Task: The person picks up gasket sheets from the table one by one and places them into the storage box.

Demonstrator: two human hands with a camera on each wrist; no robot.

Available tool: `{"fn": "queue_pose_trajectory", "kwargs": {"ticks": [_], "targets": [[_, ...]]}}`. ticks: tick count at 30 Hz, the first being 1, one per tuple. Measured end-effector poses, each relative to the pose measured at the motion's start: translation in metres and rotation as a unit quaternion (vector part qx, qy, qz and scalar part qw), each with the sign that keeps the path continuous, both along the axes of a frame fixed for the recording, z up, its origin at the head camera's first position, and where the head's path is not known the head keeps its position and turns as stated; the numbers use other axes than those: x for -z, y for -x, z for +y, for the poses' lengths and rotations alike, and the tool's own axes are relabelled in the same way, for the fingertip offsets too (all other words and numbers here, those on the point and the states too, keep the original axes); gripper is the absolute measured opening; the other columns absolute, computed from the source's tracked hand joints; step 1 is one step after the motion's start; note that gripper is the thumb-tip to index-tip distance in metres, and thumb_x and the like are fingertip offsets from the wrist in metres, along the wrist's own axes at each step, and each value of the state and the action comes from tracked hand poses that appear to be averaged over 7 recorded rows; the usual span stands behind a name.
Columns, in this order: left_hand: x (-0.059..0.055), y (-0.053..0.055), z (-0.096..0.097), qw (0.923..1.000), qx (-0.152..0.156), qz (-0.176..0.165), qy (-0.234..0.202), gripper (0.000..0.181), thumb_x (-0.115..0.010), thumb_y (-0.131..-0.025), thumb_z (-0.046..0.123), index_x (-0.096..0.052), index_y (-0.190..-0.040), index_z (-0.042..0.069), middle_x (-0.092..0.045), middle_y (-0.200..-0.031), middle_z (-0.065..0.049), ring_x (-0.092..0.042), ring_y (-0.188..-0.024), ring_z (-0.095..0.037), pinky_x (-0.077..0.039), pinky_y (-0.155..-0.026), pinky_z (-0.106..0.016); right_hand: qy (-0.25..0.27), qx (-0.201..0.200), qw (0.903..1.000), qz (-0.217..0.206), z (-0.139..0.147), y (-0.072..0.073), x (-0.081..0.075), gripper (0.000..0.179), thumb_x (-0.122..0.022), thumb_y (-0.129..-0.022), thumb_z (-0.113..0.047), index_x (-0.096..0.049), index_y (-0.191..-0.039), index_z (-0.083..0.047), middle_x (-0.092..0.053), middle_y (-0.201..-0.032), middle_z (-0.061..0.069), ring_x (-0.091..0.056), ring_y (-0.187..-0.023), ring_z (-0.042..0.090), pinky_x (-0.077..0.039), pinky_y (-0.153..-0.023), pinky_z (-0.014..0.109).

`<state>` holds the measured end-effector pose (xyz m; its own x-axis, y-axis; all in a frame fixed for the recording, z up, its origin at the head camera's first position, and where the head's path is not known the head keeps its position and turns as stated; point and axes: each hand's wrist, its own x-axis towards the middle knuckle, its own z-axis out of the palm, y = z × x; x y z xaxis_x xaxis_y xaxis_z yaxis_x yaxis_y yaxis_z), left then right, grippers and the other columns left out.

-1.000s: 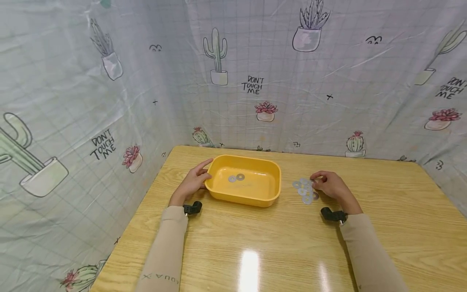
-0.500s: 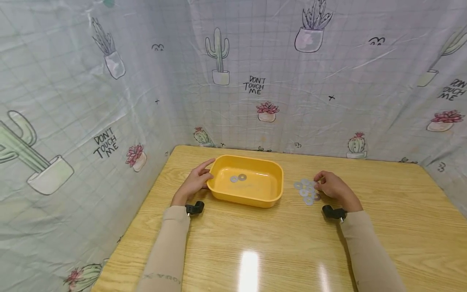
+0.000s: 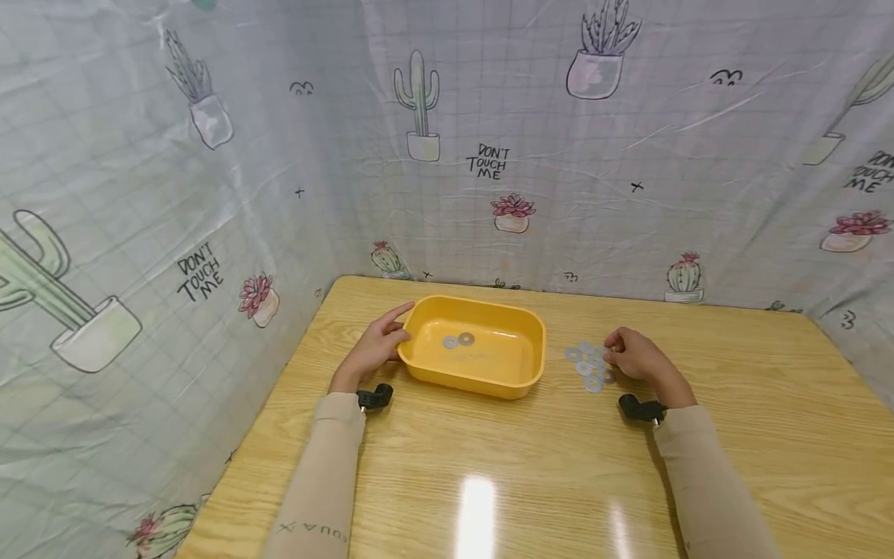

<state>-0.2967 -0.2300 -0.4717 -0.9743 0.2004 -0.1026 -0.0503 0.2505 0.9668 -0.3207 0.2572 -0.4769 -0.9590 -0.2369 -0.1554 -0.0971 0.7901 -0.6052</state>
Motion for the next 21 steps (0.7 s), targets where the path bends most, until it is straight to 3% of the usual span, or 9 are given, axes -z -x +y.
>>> {"fn": "queue_pose_trajectory", "kwargs": {"ticks": [7, 14, 21], "targets": [[-0.0005, 0.0019, -0.0026, 1.0, -0.001, -0.002, 0.002, 0.063, -0.053, -0.103, 0.012, -0.036, -0.16, 0.034, -0.055, -0.141, -0.024, -0.069, -0.105, -0.032, -0.064, -0.079, -0.034, -0.004, -0.009, 0.9999, 0.014, -0.0021, 0.001, -0.0001, 0.02, -0.059, -0.1, -0.005, -0.054, -0.112, 0.011, -0.058, -0.104, 0.026, -0.056, -0.094, 0.036, -0.048, -0.084, 0.047], [-0.0007, 0.0015, -0.0038, 1.0, 0.001, -0.008, -0.003, 0.064, -0.053, -0.103, 0.011, -0.035, -0.161, 0.032, -0.055, -0.141, -0.024, -0.069, -0.105, -0.029, -0.064, -0.08, -0.034, -0.006, -0.012, 0.9995, 0.03, -0.0029, -0.0021, -0.0016, 0.022, -0.06, -0.099, -0.007, -0.054, -0.113, 0.009, -0.06, -0.102, 0.025, -0.056, -0.09, 0.032, -0.048, -0.079, 0.042], [-0.0003, 0.0019, -0.003, 1.0, -0.001, -0.005, 0.004, 0.063, -0.053, -0.103, 0.013, -0.037, -0.16, 0.035, -0.056, -0.14, -0.022, -0.07, -0.105, -0.029, -0.064, -0.08, -0.034, -0.067, 0.01, 0.9949, 0.074, -0.0049, -0.0031, -0.0064, 0.021, -0.066, -0.098, -0.017, -0.067, -0.111, 0.0, -0.068, -0.102, 0.024, -0.063, -0.086, 0.034, -0.051, -0.073, 0.048]]}}
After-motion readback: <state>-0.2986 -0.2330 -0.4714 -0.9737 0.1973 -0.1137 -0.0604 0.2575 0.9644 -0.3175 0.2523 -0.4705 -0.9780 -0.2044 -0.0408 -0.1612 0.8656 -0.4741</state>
